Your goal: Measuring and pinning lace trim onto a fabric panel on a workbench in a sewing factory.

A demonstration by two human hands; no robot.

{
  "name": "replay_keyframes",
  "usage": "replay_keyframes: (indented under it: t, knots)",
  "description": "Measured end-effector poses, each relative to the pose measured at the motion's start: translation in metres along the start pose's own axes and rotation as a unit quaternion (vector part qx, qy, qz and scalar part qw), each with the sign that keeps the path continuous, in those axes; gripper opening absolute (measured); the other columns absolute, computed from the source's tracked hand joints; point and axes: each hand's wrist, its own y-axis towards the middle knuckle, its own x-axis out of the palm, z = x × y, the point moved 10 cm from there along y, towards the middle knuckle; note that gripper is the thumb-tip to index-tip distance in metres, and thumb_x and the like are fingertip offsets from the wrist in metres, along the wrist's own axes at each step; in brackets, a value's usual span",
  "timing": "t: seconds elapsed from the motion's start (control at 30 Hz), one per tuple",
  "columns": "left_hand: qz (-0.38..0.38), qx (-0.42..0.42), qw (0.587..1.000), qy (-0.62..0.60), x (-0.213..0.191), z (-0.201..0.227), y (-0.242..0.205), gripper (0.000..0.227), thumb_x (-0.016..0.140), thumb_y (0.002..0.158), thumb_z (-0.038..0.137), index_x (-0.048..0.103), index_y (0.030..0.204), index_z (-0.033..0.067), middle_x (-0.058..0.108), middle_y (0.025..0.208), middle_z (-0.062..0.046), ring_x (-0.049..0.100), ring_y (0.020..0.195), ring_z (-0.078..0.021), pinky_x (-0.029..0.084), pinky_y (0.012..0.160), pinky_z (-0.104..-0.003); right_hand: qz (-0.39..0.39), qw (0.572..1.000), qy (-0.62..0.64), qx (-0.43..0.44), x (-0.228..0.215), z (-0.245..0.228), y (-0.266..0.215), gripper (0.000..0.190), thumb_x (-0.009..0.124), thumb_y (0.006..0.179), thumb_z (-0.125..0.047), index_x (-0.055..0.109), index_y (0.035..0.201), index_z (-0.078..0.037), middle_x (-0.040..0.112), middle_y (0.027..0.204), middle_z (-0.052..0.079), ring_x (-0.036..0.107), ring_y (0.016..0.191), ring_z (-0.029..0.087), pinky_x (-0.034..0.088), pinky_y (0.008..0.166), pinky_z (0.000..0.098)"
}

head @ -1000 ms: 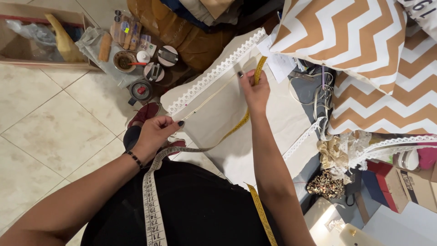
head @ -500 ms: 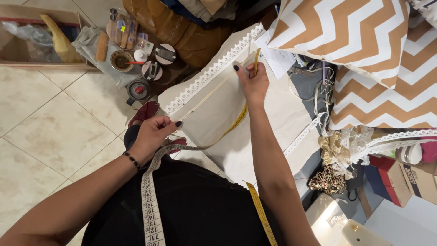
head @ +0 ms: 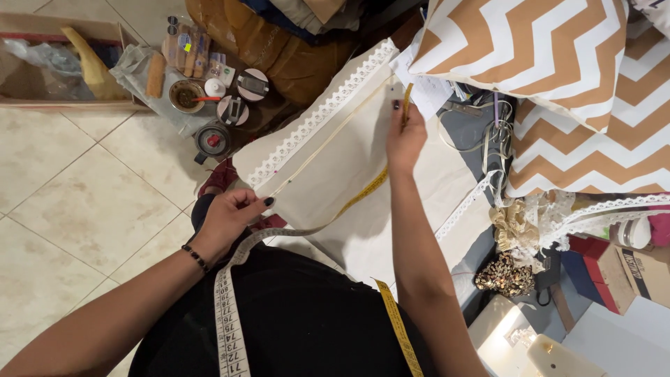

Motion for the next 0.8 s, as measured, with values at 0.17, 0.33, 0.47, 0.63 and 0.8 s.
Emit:
replay_keyframes:
  t: [0.17,0.33,0.47,0.63,0.8]
  knots:
    - [-0.004,0.008,1.000,0.003,0.005,0.017,-0.013,0.029,0.088,0.085,0.021,0.069,0.073,0.0025,0.054,0.061,-0.004,0.045,0.060,-0.0094,0.036,0.053,-0.021,-0.003,0.997,-0.027,-0.074,-0.023,-0.016,0.018,0.027,0.055,0.107,-0.013,0.065,0.130,-0.005,0.067,0.105,0.025,0.068,0.102,0.038,0.056,0.089,0.0485]
    - [-0.005,0.003,1.000,-0.006,0.007,0.017,-0.012,0.027,0.087,0.085,0.020,0.070,0.074,0.0020,0.055,0.060,-0.004,0.045,0.059,-0.0084,0.035,0.055,-0.020,0.039,0.995,-0.024,-0.092,-0.024,0.032,0.064,0.031,0.055,0.107,-0.017,0.062,0.136,-0.011,0.069,0.120,0.020,0.065,0.117,0.041,0.054,0.102,0.0502]
    - [-0.002,0.006,1.000,-0.007,0.006,0.016,-0.011,0.025,0.087,0.086,0.019,0.071,0.076,0.0026,0.056,0.061,-0.002,0.046,0.059,-0.0072,0.034,0.055,-0.019,0.003,0.986,-0.092,-0.139,-0.003,0.065,0.095,0.021,0.074,0.096,-0.025,0.074,0.117,-0.018,0.071,0.109,0.008,0.067,0.110,0.031,0.055,0.097,0.0427]
    - [-0.004,0.014,1.000,-0.012,0.007,0.020,-0.013,0.024,0.087,0.086,0.019,0.072,0.076,0.0030,0.058,0.061,-0.002,0.045,0.060,-0.0074,0.034,0.057,-0.019,-0.052,0.980,-0.130,-0.143,0.011,0.086,0.123,0.034,0.086,0.090,-0.034,0.069,0.112,-0.015,0.074,0.099,0.002,0.072,0.097,0.023,0.059,0.087,0.0393]
    - [0.003,0.017,1.000,-0.021,0.005,0.012,-0.006,0.024,0.088,0.085,0.020,0.073,0.074,0.0045,0.058,0.060,0.000,0.045,0.059,-0.0049,0.034,0.056,-0.017,-0.061,0.968,-0.210,-0.120,0.038,0.094,0.146,0.044,0.081,0.087,-0.054,0.075,0.103,-0.014,0.072,0.084,0.010,0.074,0.086,0.036,0.060,0.074,0.0525]
